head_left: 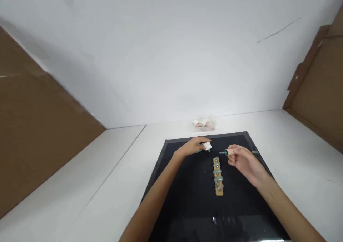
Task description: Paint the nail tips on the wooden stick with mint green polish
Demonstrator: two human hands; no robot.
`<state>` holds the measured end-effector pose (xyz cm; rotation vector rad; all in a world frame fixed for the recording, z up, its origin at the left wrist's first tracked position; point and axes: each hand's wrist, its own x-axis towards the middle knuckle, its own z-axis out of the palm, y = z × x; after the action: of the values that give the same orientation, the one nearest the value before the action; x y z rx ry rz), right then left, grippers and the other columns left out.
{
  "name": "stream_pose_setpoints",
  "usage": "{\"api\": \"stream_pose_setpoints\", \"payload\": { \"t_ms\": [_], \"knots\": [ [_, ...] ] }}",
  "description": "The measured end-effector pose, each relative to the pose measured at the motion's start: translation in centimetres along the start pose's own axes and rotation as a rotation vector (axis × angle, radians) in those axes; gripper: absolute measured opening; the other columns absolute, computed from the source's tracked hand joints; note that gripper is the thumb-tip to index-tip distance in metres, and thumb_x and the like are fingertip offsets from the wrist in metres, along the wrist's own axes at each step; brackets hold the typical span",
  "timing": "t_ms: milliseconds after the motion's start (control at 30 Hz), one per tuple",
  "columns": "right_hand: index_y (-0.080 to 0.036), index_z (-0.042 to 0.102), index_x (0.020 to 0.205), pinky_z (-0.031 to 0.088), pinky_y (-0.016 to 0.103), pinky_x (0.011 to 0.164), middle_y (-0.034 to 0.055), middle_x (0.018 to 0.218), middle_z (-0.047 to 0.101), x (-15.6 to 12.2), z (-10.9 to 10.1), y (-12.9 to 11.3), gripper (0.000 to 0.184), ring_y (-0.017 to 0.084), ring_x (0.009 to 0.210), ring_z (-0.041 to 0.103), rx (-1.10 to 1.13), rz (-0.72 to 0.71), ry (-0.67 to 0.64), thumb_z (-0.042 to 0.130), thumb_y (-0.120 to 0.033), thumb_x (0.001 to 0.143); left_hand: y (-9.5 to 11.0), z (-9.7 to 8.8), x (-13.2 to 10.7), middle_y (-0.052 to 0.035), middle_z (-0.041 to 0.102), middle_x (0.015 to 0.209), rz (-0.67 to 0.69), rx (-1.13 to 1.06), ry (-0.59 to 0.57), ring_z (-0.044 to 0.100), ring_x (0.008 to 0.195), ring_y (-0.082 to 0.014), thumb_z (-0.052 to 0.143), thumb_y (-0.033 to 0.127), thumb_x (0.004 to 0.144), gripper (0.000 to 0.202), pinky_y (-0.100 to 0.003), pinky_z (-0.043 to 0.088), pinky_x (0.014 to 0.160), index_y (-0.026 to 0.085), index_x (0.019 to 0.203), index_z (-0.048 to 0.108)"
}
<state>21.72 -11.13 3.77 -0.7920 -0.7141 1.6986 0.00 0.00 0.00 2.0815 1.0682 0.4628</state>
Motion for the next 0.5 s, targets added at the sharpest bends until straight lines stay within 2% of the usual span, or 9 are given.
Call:
{"api": "stream_pose_setpoints", "payload": {
  "t_ms": [133,333,500],
  "knots": [
    [-0.016,0.070,0.067,0.033,0.027,0.052,-0.0030,0.055,0.048,0.0,0.0,0.0,0.016,0.009,0.053,0.039,-0.005,-0.004,0.006,0.076,-0.027,0.058,0.1,-0.1,-0.2,-0.0056,0.063,0.127,-0.017,-0.002,0.016,0.055,0.119,-0.0229,0.059,0.013,0.073,0.044,-0.037,0.037,0.105,0.020,0.116,0.064],
    [-0.016,0.070,0.067,0.034,0.026,0.051,-0.0033,0.055,0.048,0.0,0.2,0.0,0.017,0.009,0.052,0.038,-0.004,-0.004,0.004,0.077,-0.027,0.057,0.4,0.2,-0.5,-0.0071,0.065,0.124,-0.030,-0.026,0.050,0.056,0.116,-0.0231,0.060,0.013,0.072,0.042,-0.037,0.040,0.102,0.019,0.113,0.065],
    [-0.015,0.070,0.067,0.034,0.025,0.052,-0.0038,0.054,0.047,-0.1,0.3,0.0,0.018,0.009,0.052,0.039,-0.006,-0.009,0.001,0.078,-0.028,0.057,1.1,-0.2,-1.2,-0.0096,0.060,0.127,-0.002,-0.045,0.158,0.050,0.120,-0.0261,0.063,0.015,0.069,0.044,-0.040,0.035,0.105,0.017,0.114,0.062]
  ]
}}
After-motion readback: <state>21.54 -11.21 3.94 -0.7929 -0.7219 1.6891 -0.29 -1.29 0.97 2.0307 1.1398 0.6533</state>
